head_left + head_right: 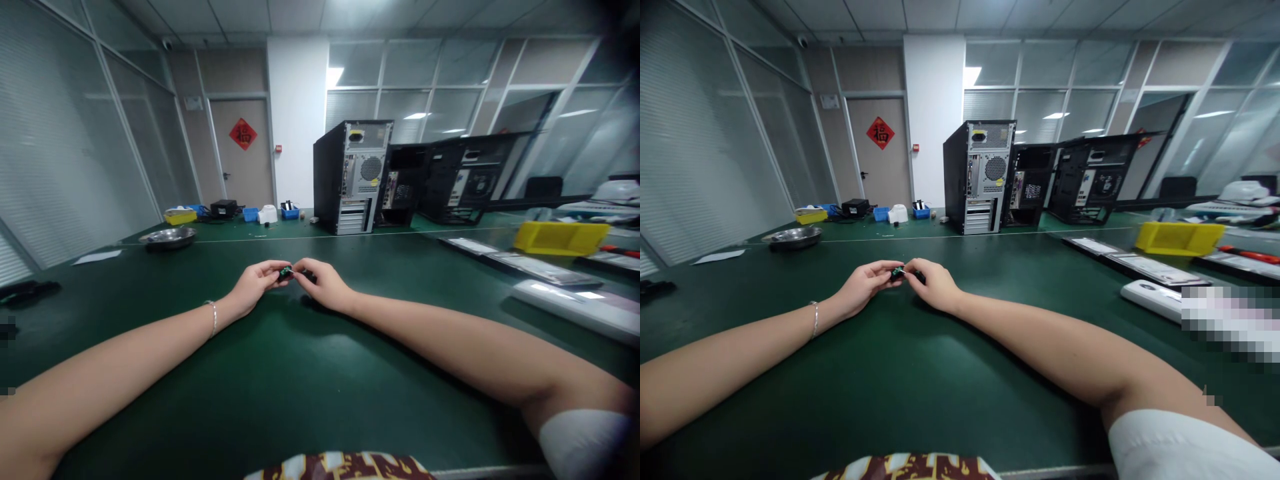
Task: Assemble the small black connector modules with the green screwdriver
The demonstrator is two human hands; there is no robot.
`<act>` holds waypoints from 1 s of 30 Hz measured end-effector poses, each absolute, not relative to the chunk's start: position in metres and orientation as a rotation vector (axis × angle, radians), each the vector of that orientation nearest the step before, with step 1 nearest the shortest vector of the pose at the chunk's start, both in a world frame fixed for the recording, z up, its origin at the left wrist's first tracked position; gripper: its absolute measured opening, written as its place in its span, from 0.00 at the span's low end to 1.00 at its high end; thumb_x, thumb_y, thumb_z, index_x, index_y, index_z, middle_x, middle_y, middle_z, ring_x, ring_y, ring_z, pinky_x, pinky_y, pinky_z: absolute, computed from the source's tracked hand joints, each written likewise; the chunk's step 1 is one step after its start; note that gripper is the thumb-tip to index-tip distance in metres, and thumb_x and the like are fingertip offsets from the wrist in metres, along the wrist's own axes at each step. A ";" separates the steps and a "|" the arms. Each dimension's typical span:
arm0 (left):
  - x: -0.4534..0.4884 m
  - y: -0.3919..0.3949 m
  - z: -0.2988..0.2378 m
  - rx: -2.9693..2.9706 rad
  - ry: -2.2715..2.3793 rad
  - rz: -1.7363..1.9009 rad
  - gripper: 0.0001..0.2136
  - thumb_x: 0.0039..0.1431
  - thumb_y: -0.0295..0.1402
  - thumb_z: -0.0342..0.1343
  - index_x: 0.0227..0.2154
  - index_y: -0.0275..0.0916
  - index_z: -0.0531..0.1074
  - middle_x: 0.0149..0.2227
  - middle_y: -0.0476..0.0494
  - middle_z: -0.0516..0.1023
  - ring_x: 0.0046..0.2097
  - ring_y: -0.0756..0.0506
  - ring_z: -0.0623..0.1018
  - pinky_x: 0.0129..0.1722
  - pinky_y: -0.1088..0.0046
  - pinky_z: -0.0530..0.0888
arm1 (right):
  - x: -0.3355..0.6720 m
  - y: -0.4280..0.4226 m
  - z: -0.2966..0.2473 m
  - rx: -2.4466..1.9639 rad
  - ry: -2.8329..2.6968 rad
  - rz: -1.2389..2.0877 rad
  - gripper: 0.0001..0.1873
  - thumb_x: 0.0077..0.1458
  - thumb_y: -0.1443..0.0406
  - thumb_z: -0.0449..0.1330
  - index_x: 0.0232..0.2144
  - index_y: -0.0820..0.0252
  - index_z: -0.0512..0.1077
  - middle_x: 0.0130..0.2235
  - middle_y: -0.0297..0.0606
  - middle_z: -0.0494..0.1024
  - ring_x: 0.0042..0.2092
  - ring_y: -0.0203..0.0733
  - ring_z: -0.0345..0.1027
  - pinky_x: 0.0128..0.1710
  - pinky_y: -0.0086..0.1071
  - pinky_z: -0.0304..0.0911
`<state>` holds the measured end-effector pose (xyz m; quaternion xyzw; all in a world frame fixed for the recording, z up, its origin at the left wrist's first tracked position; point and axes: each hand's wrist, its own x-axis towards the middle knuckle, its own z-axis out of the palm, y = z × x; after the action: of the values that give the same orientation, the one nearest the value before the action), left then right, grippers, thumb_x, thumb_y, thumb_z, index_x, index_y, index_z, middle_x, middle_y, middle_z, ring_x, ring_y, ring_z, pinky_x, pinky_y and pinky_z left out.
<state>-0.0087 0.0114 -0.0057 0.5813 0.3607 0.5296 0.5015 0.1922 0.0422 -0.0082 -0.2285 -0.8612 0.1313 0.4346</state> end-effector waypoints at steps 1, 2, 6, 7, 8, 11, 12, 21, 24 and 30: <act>-0.008 0.011 -0.006 1.406 0.855 1.274 0.15 0.51 0.30 0.67 0.43 0.35 0.78 0.43 0.40 0.82 0.44 0.43 0.81 0.53 0.59 0.74 | 0.192 0.042 -0.008 -0.565 -2.139 0.335 0.07 0.62 0.65 0.55 0.37 0.59 0.73 0.38 0.39 0.80 0.39 0.41 0.73 0.41 0.33 0.65; -0.008 0.011 -0.006 1.408 0.841 1.270 0.16 0.50 0.30 0.67 0.44 0.35 0.77 0.43 0.40 0.82 0.45 0.43 0.81 0.53 0.59 0.75 | 0.192 0.042 -0.008 -0.557 -2.137 0.344 0.07 0.62 0.65 0.55 0.37 0.59 0.73 0.38 0.39 0.80 0.39 0.41 0.73 0.41 0.33 0.65; -0.007 0.010 -0.007 1.452 0.847 1.233 0.22 0.48 0.28 0.69 0.47 0.37 0.73 0.43 0.42 0.80 0.43 0.44 0.81 0.50 0.61 0.76 | 0.192 0.042 -0.008 -0.510 -2.163 0.360 0.07 0.63 0.65 0.55 0.37 0.59 0.73 0.37 0.38 0.79 0.39 0.40 0.72 0.41 0.32 0.65; -0.007 0.009 -0.007 1.476 0.868 1.220 0.24 0.48 0.28 0.69 0.49 0.37 0.72 0.43 0.43 0.79 0.41 0.45 0.82 0.49 0.61 0.76 | 0.192 0.042 -0.009 -0.499 -2.171 0.356 0.07 0.63 0.65 0.55 0.37 0.59 0.73 0.37 0.38 0.79 0.39 0.40 0.72 0.41 0.32 0.65; -0.007 0.009 -0.007 1.504 0.890 1.210 0.25 0.48 0.28 0.69 0.51 0.38 0.72 0.42 0.44 0.78 0.39 0.46 0.82 0.49 0.61 0.76 | 0.192 0.043 -0.009 -0.490 -2.176 0.351 0.07 0.63 0.65 0.55 0.38 0.59 0.73 0.38 0.38 0.79 0.39 0.40 0.72 0.42 0.32 0.65; -0.006 0.007 -0.005 1.596 0.945 1.193 0.26 0.48 0.30 0.69 0.52 0.37 0.72 0.41 0.44 0.79 0.39 0.45 0.81 0.48 0.62 0.75 | 0.192 0.043 -0.009 -0.486 -2.171 0.341 0.07 0.63 0.65 0.55 0.38 0.59 0.73 0.38 0.38 0.79 0.39 0.41 0.72 0.42 0.33 0.65; -0.006 0.007 -0.004 1.627 0.956 1.199 0.25 0.48 0.31 0.69 0.51 0.37 0.72 0.40 0.44 0.79 0.40 0.44 0.81 0.48 0.62 0.75 | 0.192 0.043 -0.009 -0.492 -2.166 0.338 0.07 0.63 0.65 0.55 0.38 0.59 0.73 0.38 0.38 0.79 0.39 0.41 0.72 0.42 0.33 0.65; -0.010 0.014 -0.005 1.686 1.028 1.427 0.19 0.43 0.33 0.71 0.36 0.38 0.69 0.32 0.50 0.78 0.40 0.44 0.79 0.48 0.63 0.73 | 0.193 0.042 -0.009 -0.587 -2.212 0.227 0.06 0.62 0.66 0.56 0.37 0.58 0.74 0.37 0.37 0.78 0.39 0.40 0.71 0.41 0.31 0.64; -0.010 0.013 -0.004 1.694 1.016 1.447 0.17 0.43 0.33 0.70 0.34 0.38 0.70 0.34 0.48 0.79 0.41 0.44 0.79 0.48 0.63 0.74 | 0.193 0.042 -0.009 -0.629 -2.211 0.223 0.06 0.62 0.67 0.56 0.37 0.58 0.74 0.37 0.37 0.78 0.38 0.39 0.71 0.40 0.31 0.64; -0.009 0.011 -0.002 1.638 1.026 1.442 0.14 0.46 0.34 0.69 0.33 0.36 0.70 0.33 0.47 0.79 0.33 0.47 0.79 0.37 0.68 0.76 | 0.193 0.041 -0.007 -0.678 -2.199 0.233 0.06 0.62 0.68 0.57 0.37 0.57 0.75 0.38 0.37 0.78 0.40 0.40 0.72 0.41 0.31 0.64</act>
<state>-0.0086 0.0113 -0.0019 0.6344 0.3976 0.5586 0.3569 0.1927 0.0410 -0.0071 -0.2683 -0.8703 0.0922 0.4026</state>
